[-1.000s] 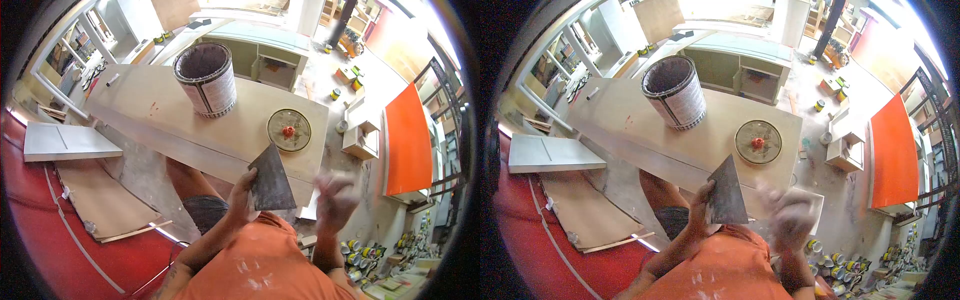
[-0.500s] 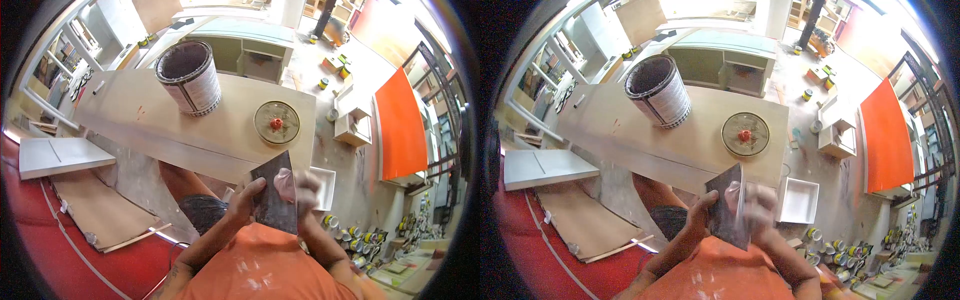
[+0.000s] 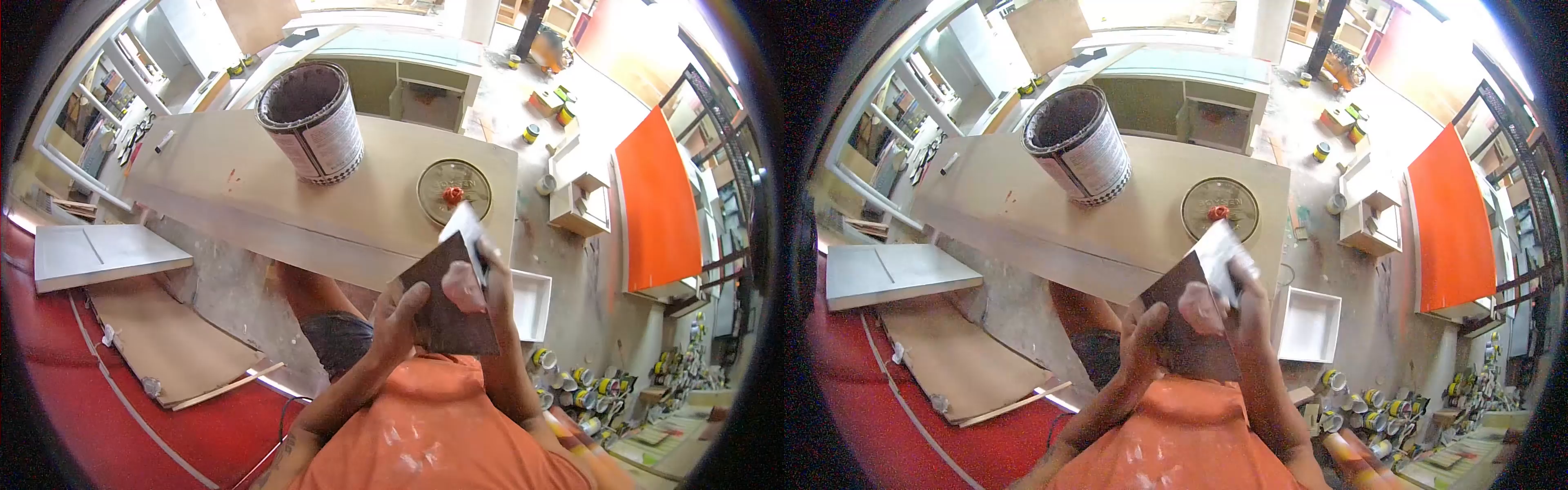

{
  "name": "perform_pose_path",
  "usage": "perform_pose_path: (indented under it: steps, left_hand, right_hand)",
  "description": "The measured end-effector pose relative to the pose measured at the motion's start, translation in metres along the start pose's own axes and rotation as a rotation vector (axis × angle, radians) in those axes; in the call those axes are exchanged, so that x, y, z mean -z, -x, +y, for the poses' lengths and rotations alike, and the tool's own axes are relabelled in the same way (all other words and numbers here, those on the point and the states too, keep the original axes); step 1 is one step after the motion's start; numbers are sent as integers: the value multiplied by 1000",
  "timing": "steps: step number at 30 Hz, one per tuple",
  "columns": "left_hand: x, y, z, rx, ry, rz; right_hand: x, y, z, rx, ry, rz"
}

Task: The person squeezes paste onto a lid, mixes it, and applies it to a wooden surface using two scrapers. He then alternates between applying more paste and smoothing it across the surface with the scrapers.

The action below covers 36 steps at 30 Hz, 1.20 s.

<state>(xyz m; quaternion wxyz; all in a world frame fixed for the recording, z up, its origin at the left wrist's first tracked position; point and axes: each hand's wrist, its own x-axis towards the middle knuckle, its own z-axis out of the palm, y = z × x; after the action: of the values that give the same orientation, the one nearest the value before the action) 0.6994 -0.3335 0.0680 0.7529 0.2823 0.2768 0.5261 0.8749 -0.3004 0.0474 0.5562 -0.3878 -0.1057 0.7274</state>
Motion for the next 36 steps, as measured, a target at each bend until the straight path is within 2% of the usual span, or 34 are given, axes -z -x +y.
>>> perform_pose_path:
  steps: [1,2,3,4,5,6,7,8,9,10,12,13,15,16,17,20,24,25,26,27,28,29,31,32,33,34,35,36]
  left_hand:
    - [-4,2,2,4,1,-1]
    - [-10,4,5,-58,-8,89]
    - [-13,0,8,-132,-15,180]
    - [-10,-4,10,-145,-13,186]
    - [-2,-8,10,-178,-17,291]
    - [6,-11,8,-209,-23,394]
    - [15,-13,4,-212,-24,403]
    - [24,-15,-3,-366,-373,462]
    - [28,-14,-7,-510,-725,508]
    - [26,-12,-5,-503,-724,509]
    - [18,-7,5,-357,-730,287]
    - [12,-4,11,-348,-724,287]
    - [3,0,21,-341,-1104,55]
    - [8,-1,20,-429,-1076,-40]
    - [11,1,24,-427,-1075,-31]
    - [22,12,48,-355,-1264,-271]
    - [76,33,43,-423,-1398,-103]
    - [90,43,41,-245,-1157,188]
    - [101,49,38,-70,-896,461]
    - [109,49,35,-69,-890,468]
    - [115,50,31,-243,-752,557]
    - [121,51,29,-414,-609,643]
    - [126,55,26,-416,-513,690]
    - [126,54,24,-437,-478,738]
    - [126,55,22,-459,-441,787]
    - [127,59,22,-421,-431,765]
    - [128,63,21,-423,-428,779]
    - [128,67,20,-405,-519,770]
  right_hand:
    - [6,-5,-2,95,-54,-16]
    - [11,-8,-5,191,-104,-37]
    - [12,-6,-6,192,-97,-48]
    - [16,3,-2,677,459,60]
    - [19,13,4,1147,1018,173]
    - [17,27,3,1143,1015,162]
    - [12,47,-2,742,533,97]
    - [6,66,-8,330,64,39]
    - [-7,77,-1,354,173,63]
    - [-9,75,9,369,252,96]
    - [9,61,33,457,375,171]
    - [5,61,32,453,380,180]
    - [-12,56,23,424,299,108]
    - [-20,53,19,409,273,118]
    - [-24,52,13,402,276,114]
    - [-25,44,-2,427,296,87]
    - [22,17,-33,267,313,-114]
    - [22,12,-38,262,317,-113]
    - [18,7,-44,277,632,-208]
    - [12,2,-50,287,947,-306]
    - [-6,8,-56,386,1375,-419]
    - [-16,9,-57,502,1626,-619]
    - [-27,5,-47,654,1964,-826]
    - [-31,1,-40,649,1964,-838]
    - [-32,-6,-32,734,2095,-899]
    - [-34,-12,-24,822,2224,-962]
    - [-37,-18,-19,819,2221,-980]
    - [-40,-25,-14,876,2325,-980]
